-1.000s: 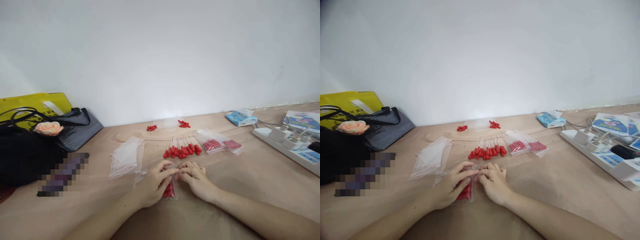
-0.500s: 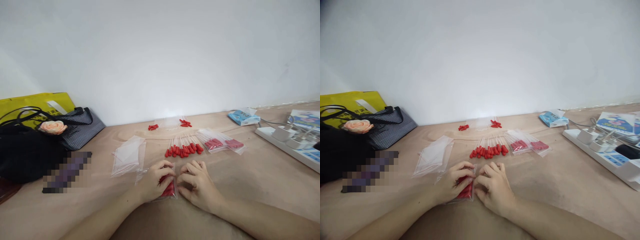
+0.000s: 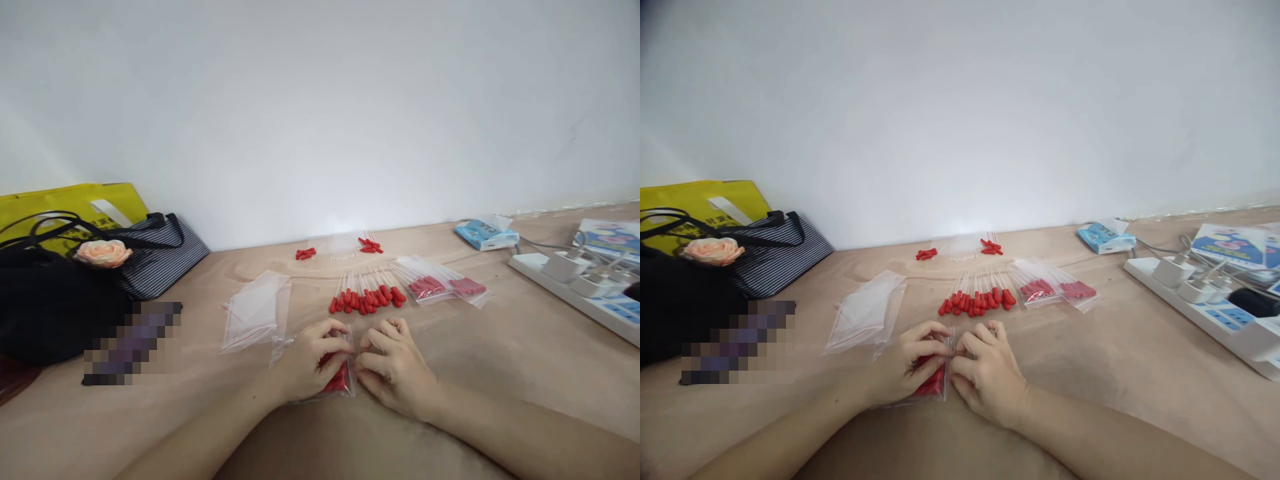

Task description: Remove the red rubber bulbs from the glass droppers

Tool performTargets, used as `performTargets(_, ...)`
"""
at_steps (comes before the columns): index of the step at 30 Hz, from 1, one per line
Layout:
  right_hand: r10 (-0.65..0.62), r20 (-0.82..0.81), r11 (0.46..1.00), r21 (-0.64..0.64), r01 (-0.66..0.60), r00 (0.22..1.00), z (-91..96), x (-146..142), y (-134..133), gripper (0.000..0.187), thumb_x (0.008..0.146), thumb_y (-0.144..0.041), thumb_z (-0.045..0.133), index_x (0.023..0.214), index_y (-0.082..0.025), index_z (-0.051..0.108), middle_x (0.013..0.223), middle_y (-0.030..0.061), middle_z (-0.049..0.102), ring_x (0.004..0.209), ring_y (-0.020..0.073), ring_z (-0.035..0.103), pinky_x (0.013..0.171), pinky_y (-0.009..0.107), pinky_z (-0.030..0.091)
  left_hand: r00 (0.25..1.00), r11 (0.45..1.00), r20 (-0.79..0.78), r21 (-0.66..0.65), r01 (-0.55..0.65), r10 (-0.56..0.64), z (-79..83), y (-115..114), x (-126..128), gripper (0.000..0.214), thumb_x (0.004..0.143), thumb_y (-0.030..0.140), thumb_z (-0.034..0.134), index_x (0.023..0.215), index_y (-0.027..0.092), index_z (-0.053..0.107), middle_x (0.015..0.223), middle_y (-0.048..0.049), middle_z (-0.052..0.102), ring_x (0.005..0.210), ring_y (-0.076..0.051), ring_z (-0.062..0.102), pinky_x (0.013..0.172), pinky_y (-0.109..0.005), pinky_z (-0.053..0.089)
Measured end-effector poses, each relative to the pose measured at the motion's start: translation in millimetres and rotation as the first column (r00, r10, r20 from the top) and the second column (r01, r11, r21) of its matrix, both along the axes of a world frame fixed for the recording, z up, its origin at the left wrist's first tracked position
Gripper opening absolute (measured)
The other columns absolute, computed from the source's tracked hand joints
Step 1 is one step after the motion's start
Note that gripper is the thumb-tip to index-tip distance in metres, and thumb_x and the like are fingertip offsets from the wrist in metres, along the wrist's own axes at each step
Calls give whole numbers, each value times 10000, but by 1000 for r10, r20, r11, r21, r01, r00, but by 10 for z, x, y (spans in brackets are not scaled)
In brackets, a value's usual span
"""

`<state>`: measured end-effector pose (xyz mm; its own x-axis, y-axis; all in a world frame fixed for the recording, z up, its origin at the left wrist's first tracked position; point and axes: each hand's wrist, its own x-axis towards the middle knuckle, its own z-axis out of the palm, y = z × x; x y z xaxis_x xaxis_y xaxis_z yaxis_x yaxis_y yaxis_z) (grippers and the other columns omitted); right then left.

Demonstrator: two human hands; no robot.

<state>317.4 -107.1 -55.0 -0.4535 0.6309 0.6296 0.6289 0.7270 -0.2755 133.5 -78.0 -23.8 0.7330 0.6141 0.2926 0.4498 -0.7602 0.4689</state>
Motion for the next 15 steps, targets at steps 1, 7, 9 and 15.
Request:
performTargets(1,4,9,1000,20,-5,1000,-2,4,5,105,746,-184,522,668,-219,582,728,-16,549,728,133,402,715,338,220,1000,1000,-30,28,10,-9,13,5,7,231,798,114,424,877,186,629,1037,-71,530,910,-138,531,812,-264,434)
performTargets(7,18,47,991,129,-24,999,30,35,23,177,783,-180,466,646,-212,575,718,-12,555,727,135,398,749,358,223,952,936,-290,297,186,-97,38,123,39,239,809,116,406,871,192,624,1008,-55,571,815,-140,547,712,-254,426)
performTargets(9,26,54,989,147,-34,998,54,45,23,192,781,-168,460,623,-204,563,710,-11,559,726,134,401,750,358,224,925,888,-363,382,254,-109,24,163,45,224,822,126,406,843,195,619,930,-32,604,714,-124,547,641,-244,411)
performTargets(15,24,40,982,185,-31,999,70,65,44,201,785,-170,462,601,-188,541,665,-20,548,702,123,390,760,350,235,924,789,-368,534,305,-108,-19,183,32,197,841,125,400,759,168,574,805,3,625,602,-100,517,517,-224,357)
